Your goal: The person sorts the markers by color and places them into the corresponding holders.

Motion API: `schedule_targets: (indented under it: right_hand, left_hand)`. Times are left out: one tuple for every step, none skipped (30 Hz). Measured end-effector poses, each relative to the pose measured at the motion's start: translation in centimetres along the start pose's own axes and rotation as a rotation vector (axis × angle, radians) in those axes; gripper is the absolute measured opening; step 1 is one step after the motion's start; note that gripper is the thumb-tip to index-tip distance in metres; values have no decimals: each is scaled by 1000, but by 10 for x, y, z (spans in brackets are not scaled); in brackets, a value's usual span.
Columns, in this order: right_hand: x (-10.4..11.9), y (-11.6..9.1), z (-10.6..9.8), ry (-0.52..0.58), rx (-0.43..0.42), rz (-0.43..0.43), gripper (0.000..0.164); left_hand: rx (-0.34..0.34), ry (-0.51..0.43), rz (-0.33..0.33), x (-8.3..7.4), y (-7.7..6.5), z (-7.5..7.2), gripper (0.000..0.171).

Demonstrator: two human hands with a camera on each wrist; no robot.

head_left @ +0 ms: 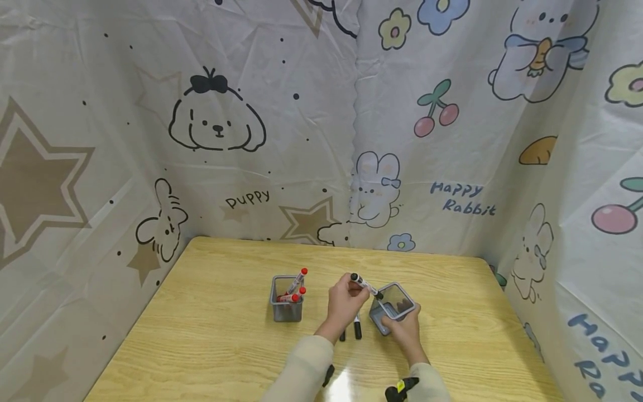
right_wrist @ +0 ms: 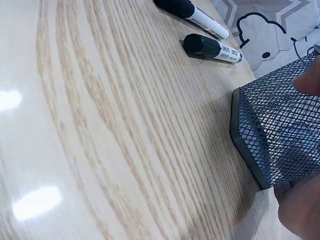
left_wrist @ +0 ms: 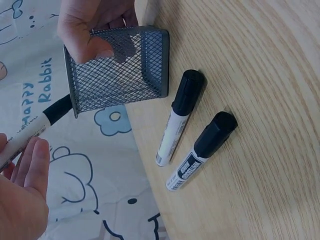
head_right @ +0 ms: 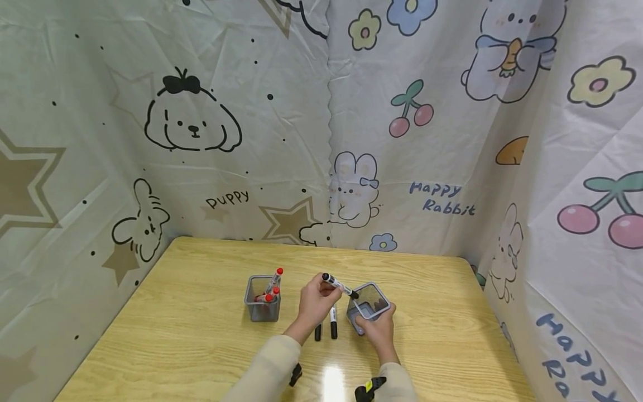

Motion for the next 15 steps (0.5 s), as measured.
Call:
schedule_targets:
  right_hand:
    - [0,0,0,-1,0,4,79]
    - [0,1,0,-3,0,5,80]
    - [0,1,0,-2,-1,7,80]
    - [0,1,0,-3,-4,7,80]
    - [0,2,0,-3,-7,5,79]
    - [0,2,0,-3,-12,-1,79]
    - [0,2,0,-3,-16,-8,79]
    - [0,2,1,-5,-17,-10,79]
    - [0,2,1,-7,-19,-11,79]
    - [-1,2,1,-6,-21,-10,79]
    - [-1,2,1,-3,-20,-11,79]
    - [-1,1,0,0,-20,-11,79]
    - [0,1,0,4,-19,-9,78]
    - [0,1,0,6,-18,-6,78]
    - [0,1,0,10,-17,-8,78]
  left_hand:
    - [1,2,0,0,0,1,12]
    - [1,4,-4,0,1,1,12]
    - [2,5,-6,0,1,2,13]
    - [1,5,-4,0,2,2,14]
    - [4,4,-8,0,2,3,14]
    - [6,3,-10,0,3,4,16]
    - [9,-3,-11,-1,3,4,17]
    - [14,-7,-16,-1,4,5,17]
    - [20,-10,-17,-2,4,5,18]
    - [26,-11,-17,-1,4,6,18]
    - [34,-7,-26,-1,4,6,18]
    - [39,-2,-29,-2,4,6,18]
    - [45,1,-33,-2,4,7,17]
    - [51,10,-39,-2,4,7,16]
    - [56,18,-42,-2,4,7,14]
Point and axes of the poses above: each hand's wrist, its own y-axis towards the middle knuckle, its own z-axis out of the palm, x = y × z, the point moved 2 cm from there along y, towards the middle knuckle, and after that the axes turned 7 degrees about -x, right-handed, at the moved point
